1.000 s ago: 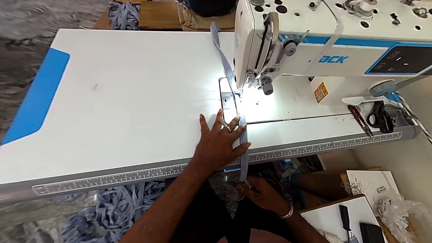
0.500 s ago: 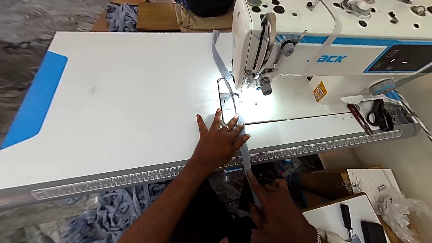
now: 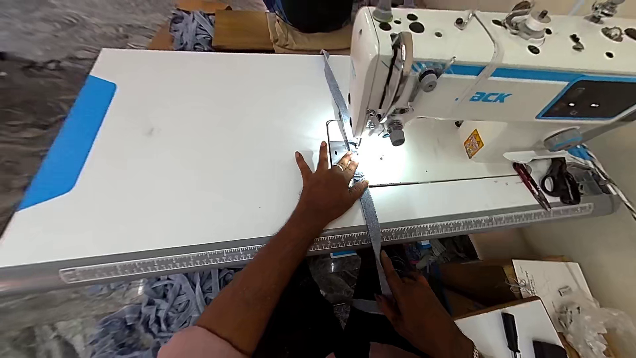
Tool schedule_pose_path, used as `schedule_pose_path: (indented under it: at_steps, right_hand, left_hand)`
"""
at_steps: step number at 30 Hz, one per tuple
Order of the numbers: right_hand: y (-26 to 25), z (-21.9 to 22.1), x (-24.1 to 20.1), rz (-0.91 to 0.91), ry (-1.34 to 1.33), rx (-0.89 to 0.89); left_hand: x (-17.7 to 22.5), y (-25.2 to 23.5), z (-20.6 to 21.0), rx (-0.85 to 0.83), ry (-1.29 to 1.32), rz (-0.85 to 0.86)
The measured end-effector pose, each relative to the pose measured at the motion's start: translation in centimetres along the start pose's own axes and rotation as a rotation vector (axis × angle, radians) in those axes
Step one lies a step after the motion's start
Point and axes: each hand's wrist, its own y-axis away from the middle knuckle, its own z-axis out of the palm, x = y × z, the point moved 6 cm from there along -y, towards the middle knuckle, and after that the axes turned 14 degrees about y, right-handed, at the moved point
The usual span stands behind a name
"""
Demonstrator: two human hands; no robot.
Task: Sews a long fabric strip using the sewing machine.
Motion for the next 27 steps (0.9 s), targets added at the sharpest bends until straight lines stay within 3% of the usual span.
schedule_pose_path:
  at_steps: [3,6,12,19,22,27]
  right_hand:
    - [0.1,0.2,0.7,-0.104,-0.098,-0.218]
    - [0.2,-0.5,2.2,-0.125,-0.142,-0.259]
    - [-0.9,-5.0,7.8,-0.013,-0.150,-0.102]
    - [-2.4,-12.4,14.9,0.142,-0.016,0.202]
    - [-3.2,-13.1,15.1,0.153,-0.013,0.287]
    - [-5.5,-10.3,13.1,0.087,-0.125,0.276]
  left_hand:
    - [0.2,0.3,-0.1,0.029,0.020,0.012]
    - [0.1,0.4,-0.1,0.044,0.044,0.017]
    - [-0.1,0.3,0.2,-0.005,0.072,0.011]
    - [-0.1,0.4,0.2,-0.018,0.104,0.035]
    - [0.1,0.4,0.3,-0.009,0.076,0.042]
    - [0.2,0.2,0.2,-0.061,0.058,0.042]
